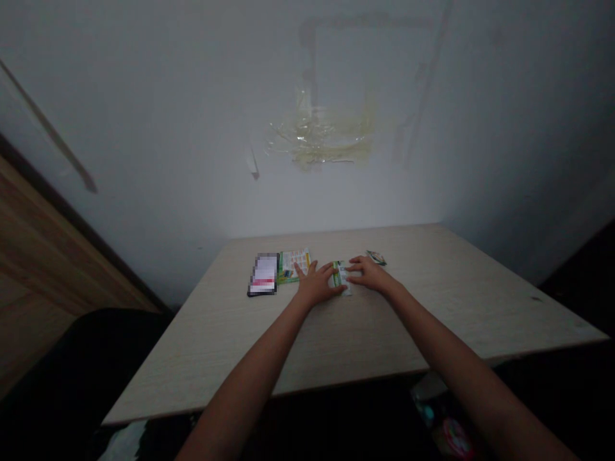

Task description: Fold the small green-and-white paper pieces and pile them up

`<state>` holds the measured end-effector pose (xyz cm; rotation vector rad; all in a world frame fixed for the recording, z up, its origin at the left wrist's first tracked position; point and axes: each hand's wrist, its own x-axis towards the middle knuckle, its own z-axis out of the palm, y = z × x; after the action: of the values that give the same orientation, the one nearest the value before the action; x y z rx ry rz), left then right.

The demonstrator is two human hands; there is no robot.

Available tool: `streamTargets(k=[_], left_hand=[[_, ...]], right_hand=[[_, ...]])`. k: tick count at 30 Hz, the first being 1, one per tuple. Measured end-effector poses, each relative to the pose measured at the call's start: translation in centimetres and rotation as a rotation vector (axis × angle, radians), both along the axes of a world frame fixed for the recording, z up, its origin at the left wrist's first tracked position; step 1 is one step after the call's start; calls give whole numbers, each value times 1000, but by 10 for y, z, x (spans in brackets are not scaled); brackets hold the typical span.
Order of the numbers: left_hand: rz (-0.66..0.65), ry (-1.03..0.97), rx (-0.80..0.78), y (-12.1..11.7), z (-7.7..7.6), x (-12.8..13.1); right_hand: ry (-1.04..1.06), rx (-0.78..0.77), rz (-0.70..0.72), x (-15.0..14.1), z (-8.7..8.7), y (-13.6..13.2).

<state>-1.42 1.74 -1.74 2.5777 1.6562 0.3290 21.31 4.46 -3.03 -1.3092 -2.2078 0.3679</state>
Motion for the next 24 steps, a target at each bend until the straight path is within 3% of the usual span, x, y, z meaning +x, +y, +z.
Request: streamTargets(k=[17, 24], left_hand=[[16, 20, -14, -2, 0, -1], [27, 33, 0, -5, 2, 1]], right_hand=[[-76, -196, 57, 9, 3, -7], [-26, -167, 60, 9, 0, -8]])
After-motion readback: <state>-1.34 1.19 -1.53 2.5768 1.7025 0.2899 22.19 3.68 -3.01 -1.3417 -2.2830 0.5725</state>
